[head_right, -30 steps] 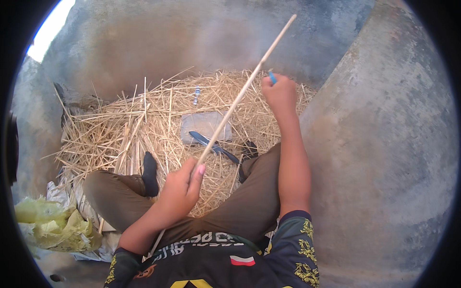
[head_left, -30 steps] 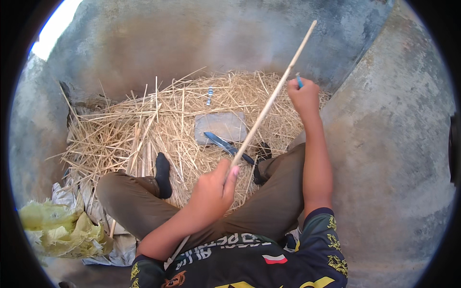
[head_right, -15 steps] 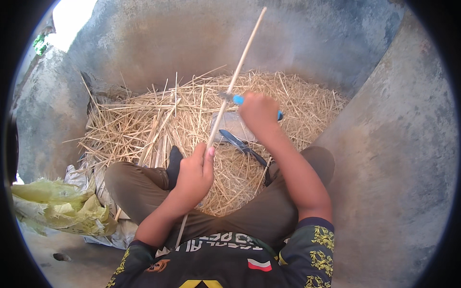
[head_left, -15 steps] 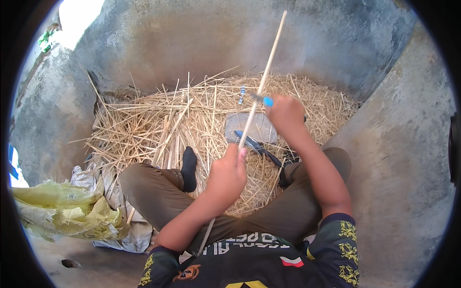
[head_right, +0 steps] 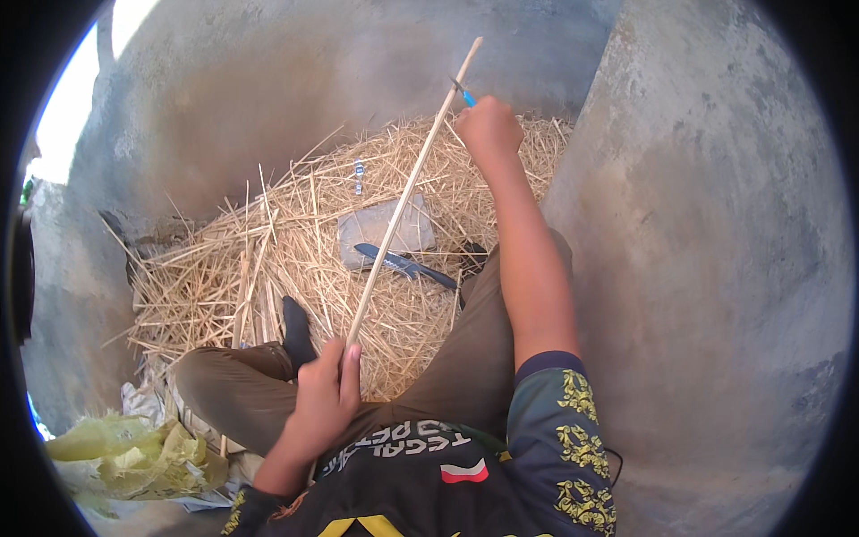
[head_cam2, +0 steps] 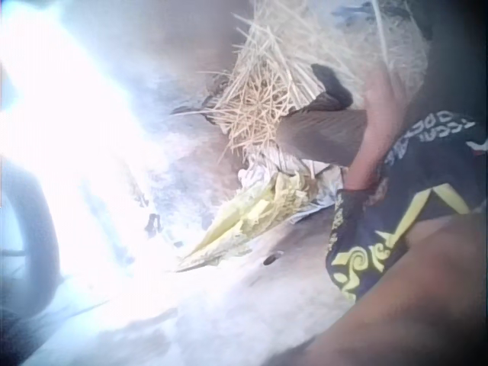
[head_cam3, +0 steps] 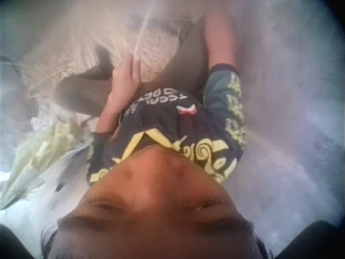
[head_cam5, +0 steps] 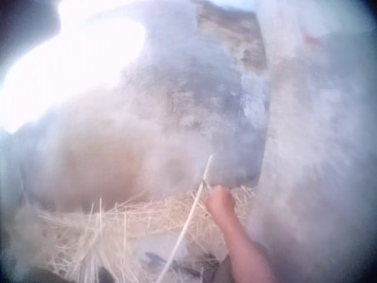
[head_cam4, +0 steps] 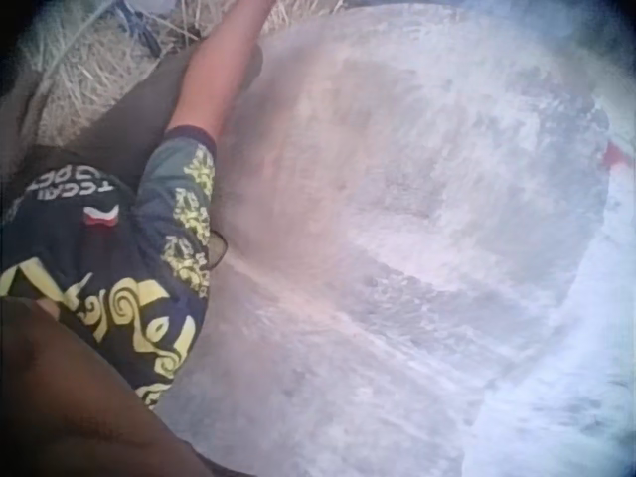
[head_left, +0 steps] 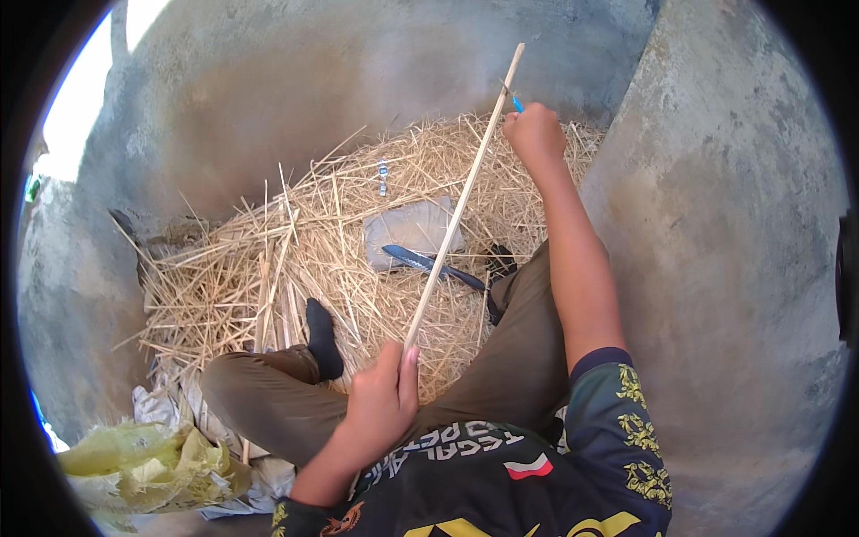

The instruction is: The person sits cross-legged on a straw-covered floor and uses a knife to strip bark and sharpen a long wooden stick. They repeatedly rotate the stick and scrape the blade along its length to smooth the surface and create a pointed tip.

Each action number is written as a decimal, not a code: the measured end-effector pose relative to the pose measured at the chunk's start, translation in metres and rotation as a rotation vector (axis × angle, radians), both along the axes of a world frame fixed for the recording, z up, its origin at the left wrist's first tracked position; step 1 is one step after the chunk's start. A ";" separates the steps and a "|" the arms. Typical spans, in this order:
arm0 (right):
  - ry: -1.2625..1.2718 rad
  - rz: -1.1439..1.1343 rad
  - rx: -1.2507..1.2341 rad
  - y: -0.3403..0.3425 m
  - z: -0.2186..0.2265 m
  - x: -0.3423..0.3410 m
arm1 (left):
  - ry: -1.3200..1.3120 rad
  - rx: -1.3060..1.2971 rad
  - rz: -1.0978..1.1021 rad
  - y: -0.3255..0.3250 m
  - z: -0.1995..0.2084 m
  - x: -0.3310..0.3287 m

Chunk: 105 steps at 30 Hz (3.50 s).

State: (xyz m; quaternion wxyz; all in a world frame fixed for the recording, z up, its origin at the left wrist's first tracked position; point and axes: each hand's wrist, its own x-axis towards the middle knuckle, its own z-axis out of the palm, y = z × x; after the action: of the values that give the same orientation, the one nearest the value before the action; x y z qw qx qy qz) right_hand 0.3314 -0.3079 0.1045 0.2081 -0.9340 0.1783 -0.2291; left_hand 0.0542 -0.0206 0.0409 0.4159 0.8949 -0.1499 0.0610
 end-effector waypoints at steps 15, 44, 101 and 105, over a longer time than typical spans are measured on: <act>-0.105 0.993 -0.394 0.147 -0.053 -0.130 | 0.247 -0.508 0.353 0.026 -0.012 -0.027; -0.205 0.814 -0.445 0.171 -0.059 -0.111 | 0.298 -0.652 0.345 0.024 -0.017 -0.022; 0.001 0.352 -0.251 0.097 0.004 -0.014 | 0.344 -0.455 0.189 0.015 -0.003 -0.036; 0.017 0.236 -0.424 0.063 0.012 0.021 | 0.383 -0.416 0.185 0.031 -0.007 -0.060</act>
State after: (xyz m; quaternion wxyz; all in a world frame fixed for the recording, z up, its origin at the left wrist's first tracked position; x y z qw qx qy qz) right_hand 0.3522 -0.2452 0.1169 0.0312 -0.9731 0.0174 -0.2275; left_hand -0.0060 0.0102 0.0334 0.6038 0.7955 0.0294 -0.0419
